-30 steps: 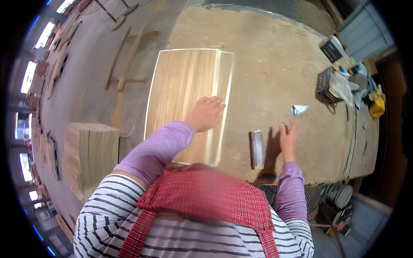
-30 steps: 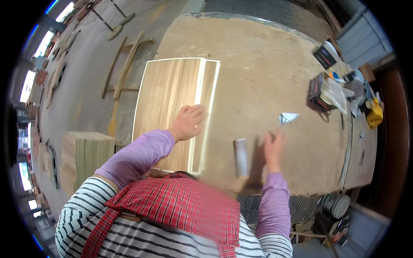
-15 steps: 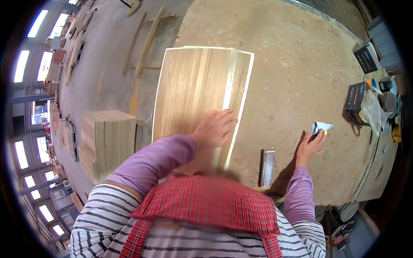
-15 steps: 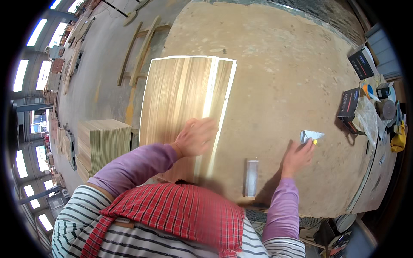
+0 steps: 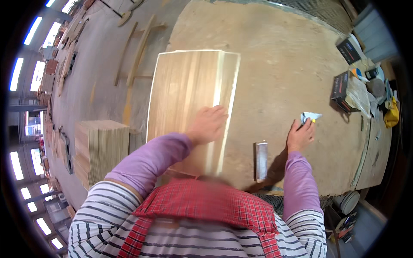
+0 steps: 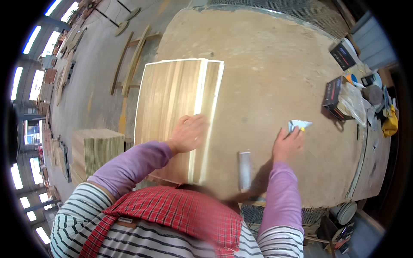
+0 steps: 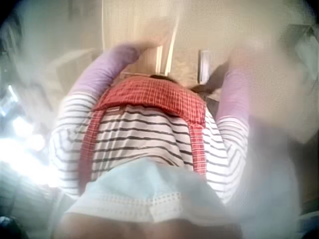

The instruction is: The person applies glue to the edges of thin wooden strips and attaches them to the perimeter of a rectangular wooden panel. They use a small white bottle to dispense the adhesive and a metal block to press the strips firmly onto the panel surface. The process is repeated for multiple panels in a workshop environment.

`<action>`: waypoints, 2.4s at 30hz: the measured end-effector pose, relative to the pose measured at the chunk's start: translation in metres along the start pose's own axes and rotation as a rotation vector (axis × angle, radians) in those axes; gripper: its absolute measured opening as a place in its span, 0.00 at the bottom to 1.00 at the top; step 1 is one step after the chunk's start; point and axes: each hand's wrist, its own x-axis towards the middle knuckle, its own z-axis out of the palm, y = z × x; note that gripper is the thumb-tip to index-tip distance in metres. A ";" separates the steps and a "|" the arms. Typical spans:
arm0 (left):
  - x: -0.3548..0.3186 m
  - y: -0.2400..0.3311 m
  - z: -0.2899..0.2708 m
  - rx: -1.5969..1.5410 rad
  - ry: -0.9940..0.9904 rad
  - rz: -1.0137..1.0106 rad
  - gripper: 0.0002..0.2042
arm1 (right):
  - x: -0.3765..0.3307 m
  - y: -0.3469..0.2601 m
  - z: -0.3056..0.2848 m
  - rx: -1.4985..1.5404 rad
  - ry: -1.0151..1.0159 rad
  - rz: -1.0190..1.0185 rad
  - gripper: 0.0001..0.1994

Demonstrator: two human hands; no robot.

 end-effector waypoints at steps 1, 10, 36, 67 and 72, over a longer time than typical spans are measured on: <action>-0.002 0.000 -0.001 0.007 -0.008 -0.017 0.21 | -0.001 0.000 0.001 -0.001 -0.068 0.046 0.31; 0.001 0.014 -0.010 0.189 0.041 0.061 0.21 | -0.008 0.011 0.004 0.310 -0.011 0.014 0.33; 0.011 0.026 -0.019 0.320 -0.285 -0.061 0.28 | 0.483 0.305 0.105 0.718 -0.075 -0.136 0.22; -0.001 0.006 -0.008 -0.054 0.094 0.006 0.19 | -0.006 -0.151 -0.015 1.303 -1.127 -0.019 0.14; 0.000 0.005 -0.009 -0.069 0.109 0.007 0.19 | -0.006 -0.162 -0.010 1.288 -1.099 -0.024 0.14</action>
